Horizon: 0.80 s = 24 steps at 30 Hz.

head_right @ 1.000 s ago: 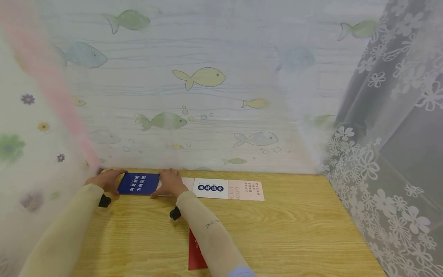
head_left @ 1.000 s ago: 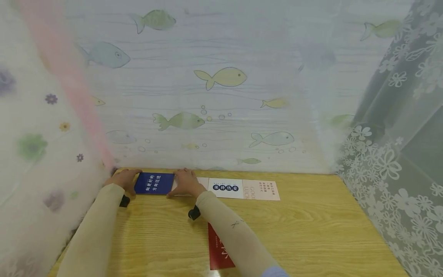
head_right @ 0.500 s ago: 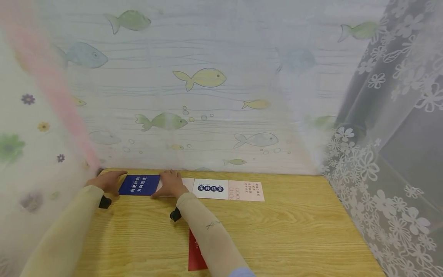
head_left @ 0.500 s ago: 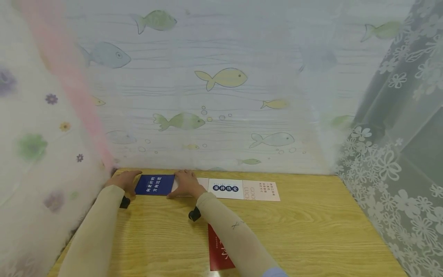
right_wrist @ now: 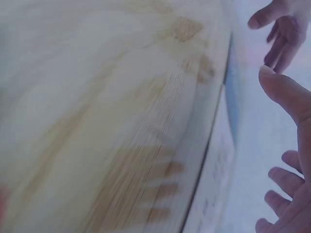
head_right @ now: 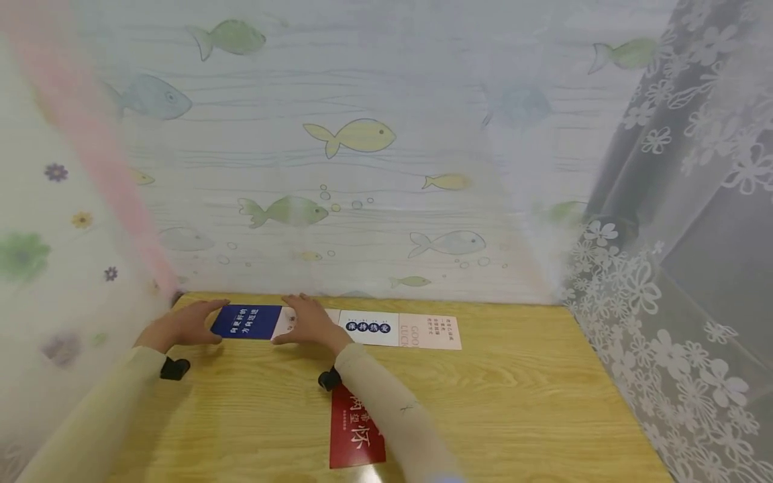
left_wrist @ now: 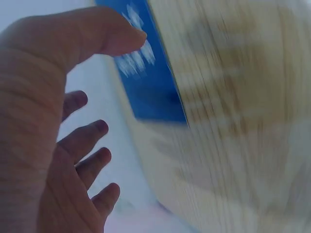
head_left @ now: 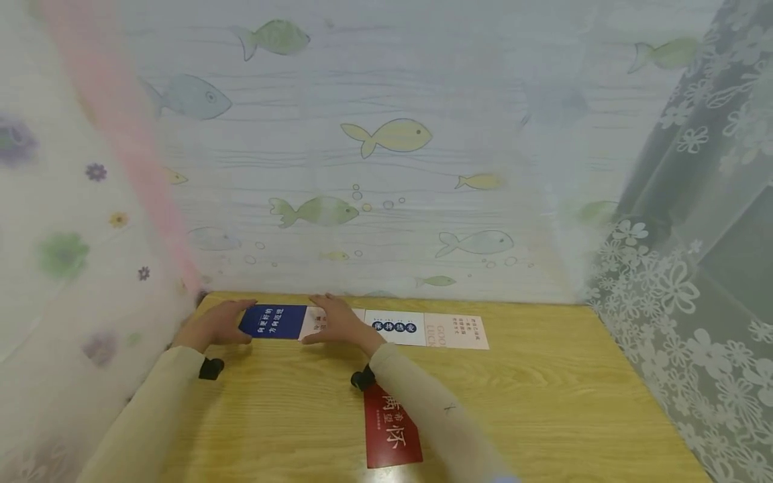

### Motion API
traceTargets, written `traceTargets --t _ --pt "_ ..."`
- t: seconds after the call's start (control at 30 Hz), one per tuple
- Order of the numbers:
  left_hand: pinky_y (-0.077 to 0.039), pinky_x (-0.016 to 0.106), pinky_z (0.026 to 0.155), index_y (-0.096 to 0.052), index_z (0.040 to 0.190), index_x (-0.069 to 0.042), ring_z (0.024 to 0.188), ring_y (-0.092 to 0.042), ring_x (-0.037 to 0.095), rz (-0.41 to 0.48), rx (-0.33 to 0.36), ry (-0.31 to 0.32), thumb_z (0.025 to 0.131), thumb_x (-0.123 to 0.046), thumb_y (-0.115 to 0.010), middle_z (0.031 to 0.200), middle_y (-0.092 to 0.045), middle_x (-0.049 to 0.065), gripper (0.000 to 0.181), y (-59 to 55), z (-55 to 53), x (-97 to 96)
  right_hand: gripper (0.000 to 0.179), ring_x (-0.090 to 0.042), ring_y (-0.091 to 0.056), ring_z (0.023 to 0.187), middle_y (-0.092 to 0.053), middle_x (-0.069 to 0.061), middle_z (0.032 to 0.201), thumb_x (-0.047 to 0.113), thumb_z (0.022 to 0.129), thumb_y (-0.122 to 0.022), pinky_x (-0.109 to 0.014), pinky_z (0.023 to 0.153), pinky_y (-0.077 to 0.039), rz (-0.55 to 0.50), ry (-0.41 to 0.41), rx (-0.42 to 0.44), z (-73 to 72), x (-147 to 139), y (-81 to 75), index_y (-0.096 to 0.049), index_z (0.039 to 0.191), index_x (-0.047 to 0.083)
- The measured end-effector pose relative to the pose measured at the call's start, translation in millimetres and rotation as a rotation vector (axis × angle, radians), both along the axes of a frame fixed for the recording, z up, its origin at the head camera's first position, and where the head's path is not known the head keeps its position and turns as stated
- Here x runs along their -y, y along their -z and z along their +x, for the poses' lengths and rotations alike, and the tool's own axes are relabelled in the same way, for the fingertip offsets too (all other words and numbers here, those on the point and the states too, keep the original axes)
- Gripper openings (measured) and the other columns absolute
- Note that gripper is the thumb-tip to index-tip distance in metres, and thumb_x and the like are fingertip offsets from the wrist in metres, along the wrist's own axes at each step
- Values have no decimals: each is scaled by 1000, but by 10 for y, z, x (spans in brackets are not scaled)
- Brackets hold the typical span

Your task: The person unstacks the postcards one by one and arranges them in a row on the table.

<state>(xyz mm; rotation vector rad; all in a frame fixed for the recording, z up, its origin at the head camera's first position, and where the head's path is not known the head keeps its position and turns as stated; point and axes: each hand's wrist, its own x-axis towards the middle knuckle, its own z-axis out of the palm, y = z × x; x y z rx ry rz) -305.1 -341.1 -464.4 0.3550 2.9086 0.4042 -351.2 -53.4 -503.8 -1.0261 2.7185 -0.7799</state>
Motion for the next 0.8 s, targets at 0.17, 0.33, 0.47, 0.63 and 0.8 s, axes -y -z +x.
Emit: traceTargets --t 0.17,0.33,0.47,0.63,0.8 --pt "-39 72 105 -46 147 6 133 -41 60 93 -117 95 85 -20 -77 145 -48 36 74 122 272 -251 93 -29 -18 157 -26 -7 168 43 88 -79 -51 124 -29 -91 -63 75 229 -419 -69 -29 162 17" --pt "-41 71 102 -54 140 8 129 -47 59 205 -221 171 87 -13 -76 140 -54 34 61 261 672 -662 87 -28 -20 156 -27 -10 167 42 89 -78 -51 123 -30 -89 -97 126 570 -846 -130 -33 161 20" --pt "-41 67 107 -59 136 5 130 -50 54 233 -233 218 87 -13 -76 140 -57 29 55 382 962 -1017 82 -27 -24 155 -33 -6 165 44 91 -75 -48 123 -30 -15 -159 112 840 -1158 -106 -37 159 19" --pt "-38 62 114 -63 135 -2 135 -51 44 185 -193 263 90 -19 -73 142 -60 19 50 441 1315 -1463 70 -27 -23 156 -38 -2 163 41 94 -72 -46 125 -27 22 -226 178 1145 -1500 -13 -45 155 18" --pt "-36 61 116 -62 139 -9 139 -50 36 94 -118 343 92 -28 -70 148 -57 11 52 384 1664 -1874 64 -25 -24 155 -37 4 164 45 96 -68 -43 123 -32 81 -233 167 1379 -1735 62 -48 153 23"
